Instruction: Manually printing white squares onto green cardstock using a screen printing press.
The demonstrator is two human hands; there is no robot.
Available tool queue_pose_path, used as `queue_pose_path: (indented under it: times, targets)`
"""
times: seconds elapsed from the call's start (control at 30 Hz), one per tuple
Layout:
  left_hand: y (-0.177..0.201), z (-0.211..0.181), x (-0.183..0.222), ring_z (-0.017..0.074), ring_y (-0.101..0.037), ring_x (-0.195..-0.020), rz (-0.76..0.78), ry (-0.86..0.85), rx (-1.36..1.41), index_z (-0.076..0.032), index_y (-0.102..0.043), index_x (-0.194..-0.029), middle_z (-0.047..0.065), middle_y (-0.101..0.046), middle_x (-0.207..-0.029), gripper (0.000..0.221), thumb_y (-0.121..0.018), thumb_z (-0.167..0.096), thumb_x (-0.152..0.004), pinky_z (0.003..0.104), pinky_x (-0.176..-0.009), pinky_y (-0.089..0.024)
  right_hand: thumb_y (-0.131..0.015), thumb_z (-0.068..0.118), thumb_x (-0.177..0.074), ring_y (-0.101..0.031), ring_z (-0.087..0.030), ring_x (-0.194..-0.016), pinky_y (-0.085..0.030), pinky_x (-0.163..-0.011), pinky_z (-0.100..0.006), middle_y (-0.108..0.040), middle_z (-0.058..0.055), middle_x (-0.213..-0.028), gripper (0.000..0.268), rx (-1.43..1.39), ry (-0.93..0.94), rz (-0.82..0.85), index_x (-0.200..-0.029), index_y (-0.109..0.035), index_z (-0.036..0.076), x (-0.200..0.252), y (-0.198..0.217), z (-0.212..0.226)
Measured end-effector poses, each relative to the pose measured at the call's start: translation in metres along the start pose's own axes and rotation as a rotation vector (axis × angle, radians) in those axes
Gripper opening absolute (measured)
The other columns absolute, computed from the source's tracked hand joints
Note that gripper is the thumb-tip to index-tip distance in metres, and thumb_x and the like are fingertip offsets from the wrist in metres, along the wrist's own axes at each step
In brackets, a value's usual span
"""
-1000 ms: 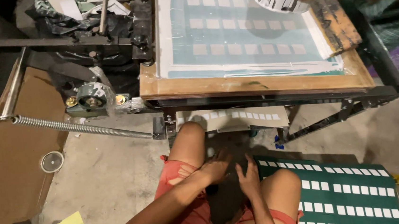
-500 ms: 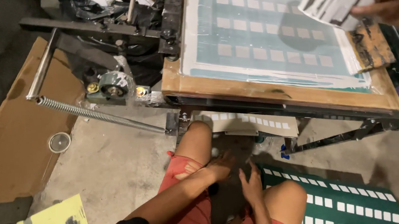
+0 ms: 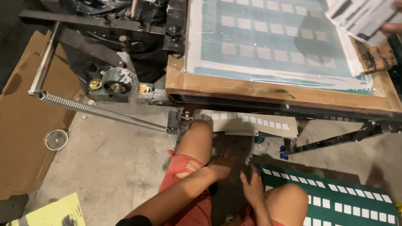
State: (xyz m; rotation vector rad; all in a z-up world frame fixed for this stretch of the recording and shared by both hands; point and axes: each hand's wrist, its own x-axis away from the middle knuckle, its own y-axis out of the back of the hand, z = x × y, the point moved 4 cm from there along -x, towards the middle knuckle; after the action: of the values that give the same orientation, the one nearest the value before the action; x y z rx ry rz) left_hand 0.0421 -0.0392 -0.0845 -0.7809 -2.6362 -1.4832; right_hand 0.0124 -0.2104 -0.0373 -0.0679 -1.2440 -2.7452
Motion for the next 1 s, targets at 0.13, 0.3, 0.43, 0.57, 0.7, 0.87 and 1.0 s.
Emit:
queue_pose_path:
  times: [0.13,0.3,0.43,0.57,0.7,0.87,1.0]
  targets:
    - [-0.002,-0.001,-0.002,0.0510,-0.048,-0.134,-0.074,-0.036,-0.083,-0.015,-0.046,-0.147,0.027,-0.031,-0.159,0.066,-0.069,-0.018,-0.085,0.063,-0.098,-0.048,-0.065,0.037,-0.095,-0.046,-0.044,-0.138,-0.037,-0.114,-0.046,-0.049,-0.030,-0.149,0.071,0.044,-0.021,0.026,-0.150,-0.041,-0.003,-0.003,-0.009,-0.019]
    - [0.038,-0.025,0.017,0.0520,-0.048,-0.133,-0.067,-0.082,-0.034,-0.013,-0.043,-0.149,0.029,-0.028,-0.160,0.069,-0.070,-0.019,-0.086,0.061,-0.100,-0.048,-0.066,0.034,-0.096,-0.051,-0.042,-0.137,-0.039,-0.116,-0.044,-0.053,-0.029,-0.146,0.066,0.045,0.020,-0.038,-0.147,-0.045,-0.003,-0.001,-0.015,-0.029]
    - [0.053,-0.036,0.018,0.0529,-0.048,-0.132,-0.028,-0.149,-0.010,-0.011,-0.040,-0.150,0.031,-0.026,-0.161,0.071,-0.071,-0.020,-0.086,0.059,-0.101,-0.048,-0.065,0.031,-0.095,-0.051,-0.041,-0.135,-0.040,-0.115,-0.043,-0.056,-0.026,-0.142,0.064,-0.008,-0.092,-0.009,-0.146,-0.046,-0.002,0.005,-0.014,-0.020]
    - [0.060,-0.035,0.025,0.0539,-0.048,-0.131,0.015,-0.164,0.023,-0.008,-0.037,-0.151,0.033,-0.024,-0.161,0.074,-0.071,-0.021,-0.087,0.057,-0.103,-0.048,-0.067,0.031,-0.095,-0.045,-0.043,-0.137,-0.036,-0.115,-0.044,-0.049,-0.029,-0.146,0.068,0.026,-0.064,-0.072,-0.147,-0.042,-0.004,0.010,-0.008,-0.014]
    - [0.065,-0.024,0.033,0.0548,-0.047,-0.131,0.040,-0.135,0.073,-0.006,-0.034,-0.153,0.036,-0.021,-0.162,0.077,-0.072,-0.022,-0.088,0.055,-0.105,-0.048,-0.066,0.033,-0.096,-0.045,-0.041,-0.139,-0.036,-0.117,-0.043,-0.049,-0.026,-0.149,0.068,-0.011,-0.076,-0.046,-0.149,-0.041,-0.002,0.014,-0.001,-0.001]
    - [0.036,-0.014,0.024,0.0573,-0.043,-0.135,-0.049,-0.205,-0.018,-0.003,-0.039,-0.147,0.039,-0.026,-0.156,0.075,-0.077,-0.025,-0.086,0.054,-0.108,-0.046,-0.067,0.033,-0.096,-0.043,-0.042,-0.140,-0.034,-0.117,-0.044,-0.046,-0.026,-0.151,0.069,-0.008,-0.032,-0.058,-0.149,-0.040,-0.002,0.015,0.006,0.011]
    - [0.033,-0.011,0.024,0.0583,-0.038,-0.137,-0.079,-0.216,0.047,0.002,-0.033,-0.150,0.040,-0.024,-0.157,0.084,-0.078,-0.023,-0.084,0.054,-0.113,-0.040,-0.068,0.035,-0.095,-0.043,-0.042,-0.139,-0.036,-0.116,-0.044,-0.046,-0.026,-0.150,0.071,-0.017,-0.085,-0.034,-0.150,-0.040,0.000,0.014,0.007,0.012]
